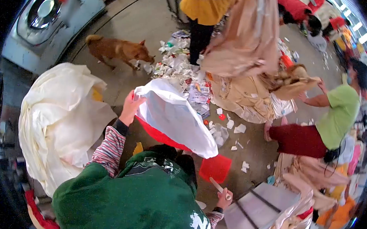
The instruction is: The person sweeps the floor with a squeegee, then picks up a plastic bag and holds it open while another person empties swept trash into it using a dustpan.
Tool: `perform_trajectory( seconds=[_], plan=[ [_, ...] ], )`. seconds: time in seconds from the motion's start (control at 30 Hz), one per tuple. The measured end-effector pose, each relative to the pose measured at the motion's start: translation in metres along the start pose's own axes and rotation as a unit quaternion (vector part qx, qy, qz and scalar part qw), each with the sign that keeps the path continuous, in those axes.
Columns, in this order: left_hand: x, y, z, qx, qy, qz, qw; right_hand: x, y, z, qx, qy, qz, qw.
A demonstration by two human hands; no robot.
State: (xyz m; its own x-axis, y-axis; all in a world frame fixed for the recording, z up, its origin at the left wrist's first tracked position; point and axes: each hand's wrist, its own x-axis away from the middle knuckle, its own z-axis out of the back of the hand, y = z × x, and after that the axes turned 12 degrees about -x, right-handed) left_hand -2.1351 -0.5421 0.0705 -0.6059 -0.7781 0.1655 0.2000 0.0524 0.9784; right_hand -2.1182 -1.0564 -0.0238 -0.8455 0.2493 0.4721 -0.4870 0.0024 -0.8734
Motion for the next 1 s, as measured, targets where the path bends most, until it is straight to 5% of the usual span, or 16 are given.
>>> perform_trajectory(
  seconds=[0.47, 0.67, 1.0],
  plan=[
    [0.021, 0.047, 0.135, 0.043, 0.268, 0.025, 0.962, -0.098, -0.119, -0.260, 0.115, -0.272, 0.032, 0.955],
    [-0.045, 0.030, 0.224, 0.031, 0.295, 0.058, 0.953, -0.086, -0.130, -0.413, 0.177, -0.275, 0.078, 0.942],
    [-0.204, 0.082, 0.316, 0.269, 0.292, 0.070, 0.915, -0.029, -0.160, -0.593, 0.213, -0.250, 0.041, 0.943]
  ],
)
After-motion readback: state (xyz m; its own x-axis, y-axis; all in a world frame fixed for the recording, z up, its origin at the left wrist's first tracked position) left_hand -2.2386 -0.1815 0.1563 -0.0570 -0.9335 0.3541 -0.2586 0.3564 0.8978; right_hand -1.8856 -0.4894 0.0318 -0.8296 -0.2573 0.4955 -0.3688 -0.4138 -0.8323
